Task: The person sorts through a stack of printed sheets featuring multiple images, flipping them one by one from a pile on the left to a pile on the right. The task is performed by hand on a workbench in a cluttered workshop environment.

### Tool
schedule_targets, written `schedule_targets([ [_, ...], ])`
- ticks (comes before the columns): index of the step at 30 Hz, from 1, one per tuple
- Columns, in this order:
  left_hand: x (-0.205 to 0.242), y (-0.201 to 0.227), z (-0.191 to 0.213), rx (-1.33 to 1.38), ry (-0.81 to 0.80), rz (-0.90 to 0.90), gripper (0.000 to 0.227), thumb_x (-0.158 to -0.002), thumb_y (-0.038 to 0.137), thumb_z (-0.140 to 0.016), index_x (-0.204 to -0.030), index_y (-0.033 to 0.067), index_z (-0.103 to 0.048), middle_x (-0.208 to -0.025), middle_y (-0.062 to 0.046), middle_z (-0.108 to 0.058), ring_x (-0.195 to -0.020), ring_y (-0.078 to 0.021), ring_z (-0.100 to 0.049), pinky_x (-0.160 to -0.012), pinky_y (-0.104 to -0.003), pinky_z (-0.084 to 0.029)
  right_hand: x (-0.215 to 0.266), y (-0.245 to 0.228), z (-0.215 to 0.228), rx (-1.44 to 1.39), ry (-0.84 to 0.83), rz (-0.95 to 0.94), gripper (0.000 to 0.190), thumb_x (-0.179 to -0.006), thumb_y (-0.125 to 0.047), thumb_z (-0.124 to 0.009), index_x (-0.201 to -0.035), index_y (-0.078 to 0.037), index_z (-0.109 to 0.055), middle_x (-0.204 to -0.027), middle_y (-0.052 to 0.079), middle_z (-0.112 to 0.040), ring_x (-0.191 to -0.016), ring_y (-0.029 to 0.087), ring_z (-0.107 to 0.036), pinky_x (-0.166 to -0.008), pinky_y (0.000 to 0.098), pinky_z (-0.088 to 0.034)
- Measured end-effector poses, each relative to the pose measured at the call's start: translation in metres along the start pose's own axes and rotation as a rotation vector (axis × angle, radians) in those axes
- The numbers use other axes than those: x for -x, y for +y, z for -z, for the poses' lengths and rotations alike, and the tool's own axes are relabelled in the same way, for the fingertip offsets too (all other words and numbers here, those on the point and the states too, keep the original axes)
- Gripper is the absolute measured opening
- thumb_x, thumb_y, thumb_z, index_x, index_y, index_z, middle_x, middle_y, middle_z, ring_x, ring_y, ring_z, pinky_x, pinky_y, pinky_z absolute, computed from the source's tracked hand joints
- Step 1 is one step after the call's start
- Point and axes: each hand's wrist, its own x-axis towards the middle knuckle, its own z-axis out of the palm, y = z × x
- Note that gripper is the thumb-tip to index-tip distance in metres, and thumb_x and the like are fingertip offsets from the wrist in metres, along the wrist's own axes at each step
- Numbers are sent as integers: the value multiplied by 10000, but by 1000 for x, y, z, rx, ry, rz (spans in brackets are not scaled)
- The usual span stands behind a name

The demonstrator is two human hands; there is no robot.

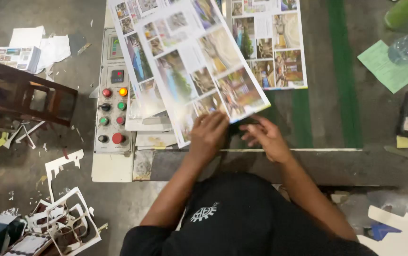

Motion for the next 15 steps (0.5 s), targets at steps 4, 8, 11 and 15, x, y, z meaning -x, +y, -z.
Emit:
schedule_targets([
  [4, 11, 22, -4, -35, -196, 78, 369, -819, 127, -707, -1176, 31, -708, -1271, -139, -693, -1262, -323, -629, -1089, -513, -450, -3, 30, 4, -45, 130, -108, 301, -981, -217, -629, -1241, -70, -591, -1027, 47, -724, -813, 177, -737, -579, 296, -581],
  [8, 15, -2, 10, 52, -232, 11, 327, -905, 195, -714, -1189, 35, -697, -1288, -127, -676, -1274, -331, -592, -1100, -539, -400, 7, 43, 20, -74, 255, -20, 259, -1052, -199, -616, -1214, 1, -645, -933, 92, -733, -751, 183, -723, -589, 311, -594],
  [11, 19, -39, 19, 43, -236, 54, 289, -935, 168, -689, -1202, 60, -708, -1328, -103, -681, -1325, -297, -593, -1133, -518, -401, 40, 44, 33, -111, 422, 72, 199, -1061, -165, -621, -1212, -36, -606, -925, 75, -710, -726, 171, -701, -591, 309, -584],
  [15, 18, -100, 14, -115, -155, 181, 274, -1000, 180, -667, -1252, 80, -709, -1372, -95, -685, -1364, -311, -573, -1174, -517, -396, 77, 46, 53, -204, 577, 201, 142, -1083, -148, -604, -1206, -77, -592, -954, 75, -709, -722, 179, -697, -607, 316, -579],
])
